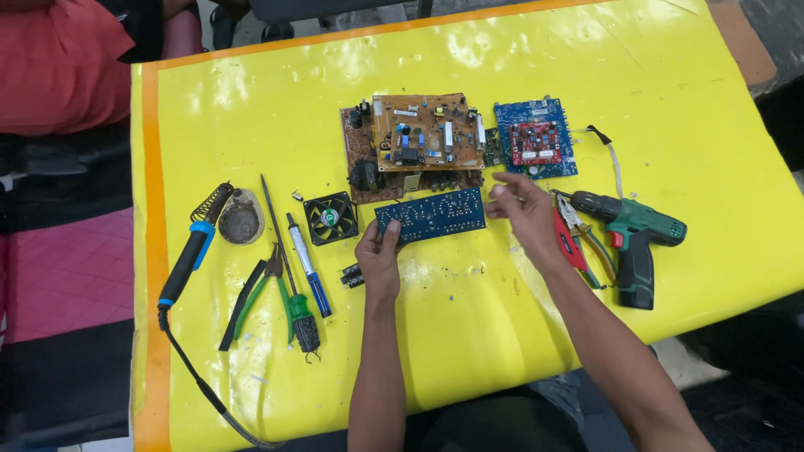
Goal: The person uses a soldering iron and solder wire to work on a blue circuit board placed on a yellow table. They then set the tools down and rearrange several other circuit boards and components on the table.
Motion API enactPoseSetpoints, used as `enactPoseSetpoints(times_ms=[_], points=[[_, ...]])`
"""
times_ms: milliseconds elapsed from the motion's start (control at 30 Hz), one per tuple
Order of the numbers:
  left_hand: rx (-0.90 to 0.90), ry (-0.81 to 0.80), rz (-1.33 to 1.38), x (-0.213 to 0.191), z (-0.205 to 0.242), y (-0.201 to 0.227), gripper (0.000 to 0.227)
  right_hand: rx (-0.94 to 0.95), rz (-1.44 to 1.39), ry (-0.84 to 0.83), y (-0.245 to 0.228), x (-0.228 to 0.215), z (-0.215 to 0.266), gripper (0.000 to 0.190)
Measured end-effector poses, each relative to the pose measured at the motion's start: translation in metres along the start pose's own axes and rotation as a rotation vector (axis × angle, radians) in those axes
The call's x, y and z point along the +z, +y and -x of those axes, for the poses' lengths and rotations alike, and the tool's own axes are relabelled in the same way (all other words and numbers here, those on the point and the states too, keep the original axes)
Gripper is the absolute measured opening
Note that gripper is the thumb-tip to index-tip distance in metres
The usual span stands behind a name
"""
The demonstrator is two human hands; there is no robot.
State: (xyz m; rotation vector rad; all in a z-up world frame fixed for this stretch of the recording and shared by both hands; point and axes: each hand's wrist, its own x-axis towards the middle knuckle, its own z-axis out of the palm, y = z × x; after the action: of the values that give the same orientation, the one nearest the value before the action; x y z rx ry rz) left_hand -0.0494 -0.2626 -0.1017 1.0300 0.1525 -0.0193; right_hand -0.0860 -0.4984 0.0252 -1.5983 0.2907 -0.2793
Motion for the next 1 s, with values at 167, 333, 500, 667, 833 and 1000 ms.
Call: enactPoseSetpoints(times_ms=[167, 333, 500, 667, 833, 1000], points=[[0.037, 0.001, 0.069, 0.015, 0.006, 0.026, 0.029, 0.139, 0.165, 0.055, -0.025, 0.015, -0.043, 0.045], [0.048, 0.007, 0.06, 0.015, 0.008, 0.028, 0.029, 0.251, 0.264, -0.023, -0.007, 0.008, -0.081, 0.055], [0.05, 0.013, 0.072, 0.025, 0.013, 0.045, 0.029, 0.302, 0.326, -0.101, -0.011, -0.003, -0.097, 0.059], [0.045, 0.001, 0.05, 0.019, 0.01, 0.036, 0.031, 0.366, 0.241, -0.134, -0.006, -0.004, -0.099, 0.064], [0.033, -0.017, 0.042, 0.011, 0.006, 0.024, 0.032, 0.495, 0.1, -0.073, 0.008, -0.011, -0.12, 0.056], [0.039, -0.04, 0.037, 0.01, 0.005, 0.025, 0.031, 0.5, 0.25, -0.084, -0.015, 0.002, -0.124, 0.055]])
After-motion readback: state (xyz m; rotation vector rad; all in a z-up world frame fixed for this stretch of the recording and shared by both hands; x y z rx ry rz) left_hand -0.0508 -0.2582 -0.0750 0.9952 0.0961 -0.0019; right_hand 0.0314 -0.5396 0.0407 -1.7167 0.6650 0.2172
